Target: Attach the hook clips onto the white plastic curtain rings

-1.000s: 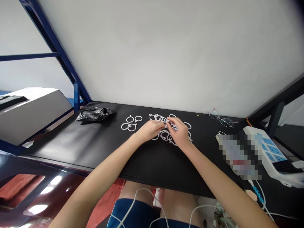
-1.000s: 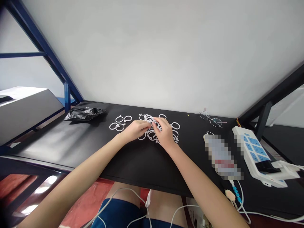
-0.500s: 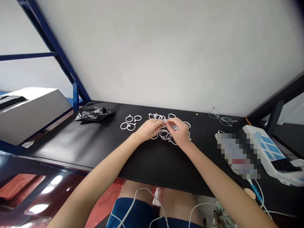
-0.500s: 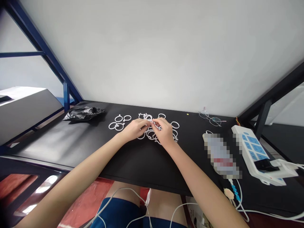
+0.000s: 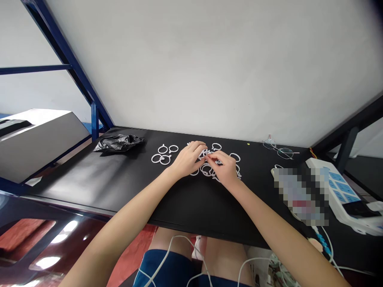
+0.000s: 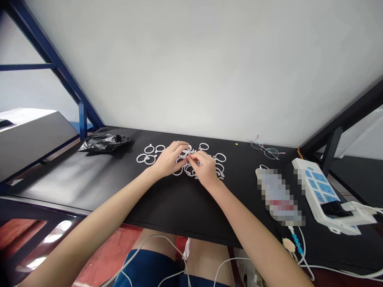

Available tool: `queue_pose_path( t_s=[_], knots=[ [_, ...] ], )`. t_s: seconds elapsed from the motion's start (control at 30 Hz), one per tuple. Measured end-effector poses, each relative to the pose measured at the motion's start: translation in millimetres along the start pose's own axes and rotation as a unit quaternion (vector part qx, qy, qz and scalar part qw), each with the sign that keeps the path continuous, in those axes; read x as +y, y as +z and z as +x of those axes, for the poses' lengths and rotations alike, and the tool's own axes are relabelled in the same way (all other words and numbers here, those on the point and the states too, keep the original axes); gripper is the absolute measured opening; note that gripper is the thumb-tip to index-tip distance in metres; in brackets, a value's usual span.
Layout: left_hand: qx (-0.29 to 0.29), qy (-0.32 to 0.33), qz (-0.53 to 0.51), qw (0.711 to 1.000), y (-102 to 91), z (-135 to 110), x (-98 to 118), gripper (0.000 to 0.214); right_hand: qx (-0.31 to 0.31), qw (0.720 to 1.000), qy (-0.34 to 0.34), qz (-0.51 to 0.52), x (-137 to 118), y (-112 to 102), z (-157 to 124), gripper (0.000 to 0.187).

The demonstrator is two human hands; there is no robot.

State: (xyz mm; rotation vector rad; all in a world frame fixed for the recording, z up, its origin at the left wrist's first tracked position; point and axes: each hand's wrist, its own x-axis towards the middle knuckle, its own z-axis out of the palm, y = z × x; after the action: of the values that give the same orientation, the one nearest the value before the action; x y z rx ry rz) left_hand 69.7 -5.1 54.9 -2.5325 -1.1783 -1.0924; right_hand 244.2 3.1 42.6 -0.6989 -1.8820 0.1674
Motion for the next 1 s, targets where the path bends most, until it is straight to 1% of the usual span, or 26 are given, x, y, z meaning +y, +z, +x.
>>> queue_pose_path(
  t_s=[0.07, 0.17, 0.27, 0.37, 0.5, 0.63, 1.0],
  knots=[
    [-0.020, 0.003, 0.003, 1.000, 0.8, -0.5, -1.1, 0.024, -0.011, 1.000, -0.007, 0.002, -0.4, 1.9, -1.8, 0.015],
    [-0.043, -0.004, 0.013, 0.999, 2.5, -1.1, -2.4, 0.016, -0.020, 1.000, -0.022, 0.006, -0.9, 4.1, -3.7, 0.013],
    [-0.056, -0.025, 0.036, 0.997, 4.9, -1.4, -3.0, 0.009, -0.020, 0.999, -0.029, 0.011, -1.7, 5.1, -3.8, 0.012],
    [-0.060, -0.040, 0.051, 0.996, 7.1, -1.7, -3.9, 0.008, -0.032, 0.999, -0.026, 0.013, -2.5, 5.6, -3.1, 0.014],
    [-0.062, -0.049, 0.046, 0.996, 7.6, -2.4, -5.6, 0.009, -0.055, 0.998, -0.024, 0.025, -2.8, 5.8, -2.7, 0.016],
    [-0.069, -0.061, 0.036, 0.995, 6.4, -3.6, -6.2, 0.012, -0.055, 0.998, -0.024, 0.031, -3.5, 5.2, -2.8, 0.015],
    [-0.075, -0.056, 0.015, 0.996, 4.4, -3.5, -6.6, 0.017, -0.054, 0.998, -0.001, 0.029, -6.0, 4.2, -3.6, 0.015]
  ],
)
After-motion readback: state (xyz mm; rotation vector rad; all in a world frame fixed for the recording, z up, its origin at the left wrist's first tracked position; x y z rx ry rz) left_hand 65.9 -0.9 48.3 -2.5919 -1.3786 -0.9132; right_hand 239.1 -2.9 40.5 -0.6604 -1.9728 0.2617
